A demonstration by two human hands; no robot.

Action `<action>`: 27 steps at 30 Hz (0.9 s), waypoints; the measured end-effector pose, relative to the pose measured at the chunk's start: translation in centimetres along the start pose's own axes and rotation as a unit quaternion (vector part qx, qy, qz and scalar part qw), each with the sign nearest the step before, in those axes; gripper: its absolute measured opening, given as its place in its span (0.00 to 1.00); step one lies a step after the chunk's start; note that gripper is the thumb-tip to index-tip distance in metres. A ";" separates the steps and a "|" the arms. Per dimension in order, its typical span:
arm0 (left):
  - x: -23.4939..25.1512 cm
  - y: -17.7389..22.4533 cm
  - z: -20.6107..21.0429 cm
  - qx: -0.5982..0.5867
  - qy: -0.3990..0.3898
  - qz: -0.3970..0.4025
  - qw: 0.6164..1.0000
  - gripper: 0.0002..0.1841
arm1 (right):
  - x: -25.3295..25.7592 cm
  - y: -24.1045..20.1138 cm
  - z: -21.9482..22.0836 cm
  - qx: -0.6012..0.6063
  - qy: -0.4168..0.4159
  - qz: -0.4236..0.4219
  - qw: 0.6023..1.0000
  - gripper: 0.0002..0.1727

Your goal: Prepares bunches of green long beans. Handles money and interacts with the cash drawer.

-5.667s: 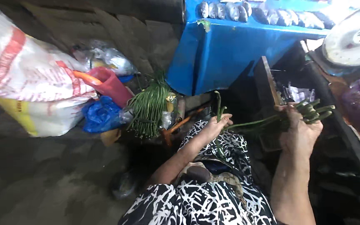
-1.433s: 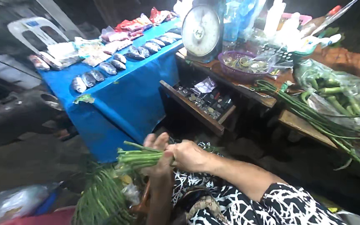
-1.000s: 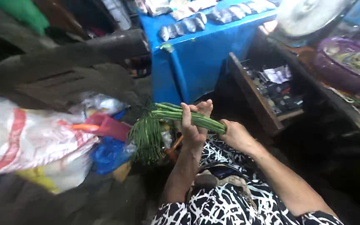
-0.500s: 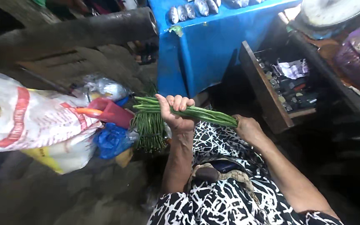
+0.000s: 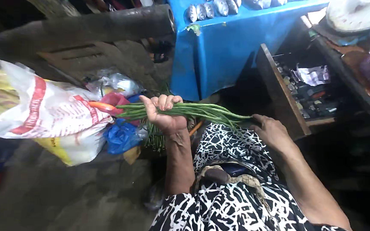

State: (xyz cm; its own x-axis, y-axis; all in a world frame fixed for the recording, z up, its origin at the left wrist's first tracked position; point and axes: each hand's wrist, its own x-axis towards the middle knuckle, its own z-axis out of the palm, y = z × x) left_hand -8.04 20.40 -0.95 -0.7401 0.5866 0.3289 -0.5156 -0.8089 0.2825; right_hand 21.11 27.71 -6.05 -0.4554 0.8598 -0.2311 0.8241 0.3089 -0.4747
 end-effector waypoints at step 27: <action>-5.1 1.0 1.8 0.702 -0.322 -0.166 0.613 0.15 | -4.0 -2.8 -0.5 0.350 0.069 -0.173 0.918 0.38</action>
State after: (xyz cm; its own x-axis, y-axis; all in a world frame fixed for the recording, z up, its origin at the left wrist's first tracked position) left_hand -4.02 16.67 -0.72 -0.1384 0.9692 0.2035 0.6230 -0.0745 0.7787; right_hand 20.75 23.59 -3.40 -0.5625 0.8175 0.1235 0.1983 0.2784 -0.9398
